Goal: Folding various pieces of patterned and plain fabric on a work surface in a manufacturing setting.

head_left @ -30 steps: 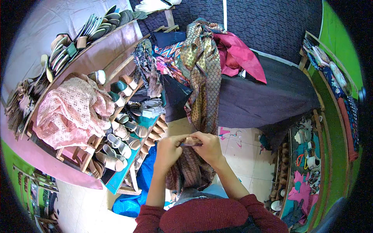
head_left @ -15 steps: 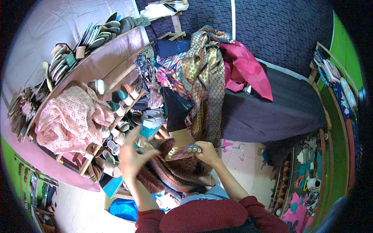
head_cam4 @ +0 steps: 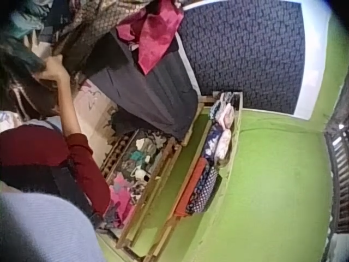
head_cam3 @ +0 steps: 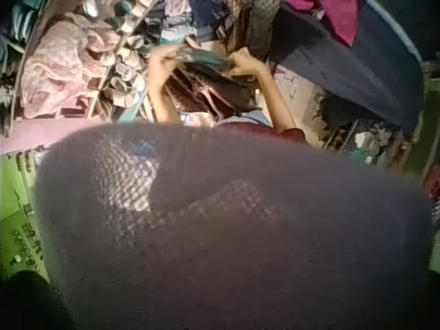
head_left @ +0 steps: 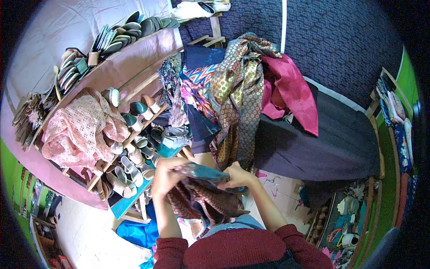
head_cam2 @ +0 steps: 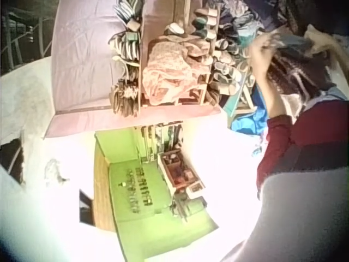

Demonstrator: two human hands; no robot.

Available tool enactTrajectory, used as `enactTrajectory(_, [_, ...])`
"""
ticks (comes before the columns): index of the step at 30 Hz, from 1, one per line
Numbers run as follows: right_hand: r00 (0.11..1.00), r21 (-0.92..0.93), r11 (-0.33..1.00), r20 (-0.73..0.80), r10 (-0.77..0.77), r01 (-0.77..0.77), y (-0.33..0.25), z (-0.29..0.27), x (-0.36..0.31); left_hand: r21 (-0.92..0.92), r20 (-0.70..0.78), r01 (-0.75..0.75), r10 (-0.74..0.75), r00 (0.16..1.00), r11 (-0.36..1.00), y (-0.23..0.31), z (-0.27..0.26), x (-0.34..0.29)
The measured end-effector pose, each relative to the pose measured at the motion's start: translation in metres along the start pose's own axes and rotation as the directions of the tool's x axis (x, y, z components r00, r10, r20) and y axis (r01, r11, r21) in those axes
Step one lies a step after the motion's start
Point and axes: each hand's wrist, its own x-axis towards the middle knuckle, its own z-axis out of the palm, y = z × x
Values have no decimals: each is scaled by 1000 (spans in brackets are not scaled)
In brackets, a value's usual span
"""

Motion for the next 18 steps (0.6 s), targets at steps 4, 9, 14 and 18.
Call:
enactTrajectory(4, [988, -117, 983, 55, 145, -138, 85, 61, -17, -183, -401, -29, -48, 915, 983, -2, -32, -6])
enactTrajectory(9, [963, -85, 973, -190, 193, -212, 74, 30, -32, 441, -414, 365, -175, 893, 820, -7, -41, -13])
enactTrajectory(14, [877, -201, 978, -460, -137, 48, -27, -41, -20, 153, 24, 149, -154, 988, 977, 22, 63, 1])
enactTrajectory(18, [877, -243, 953, -399, -268, 181, -45, -48, -22, 142, 266, 148, -181, 947, 979, 20, 86, 9])
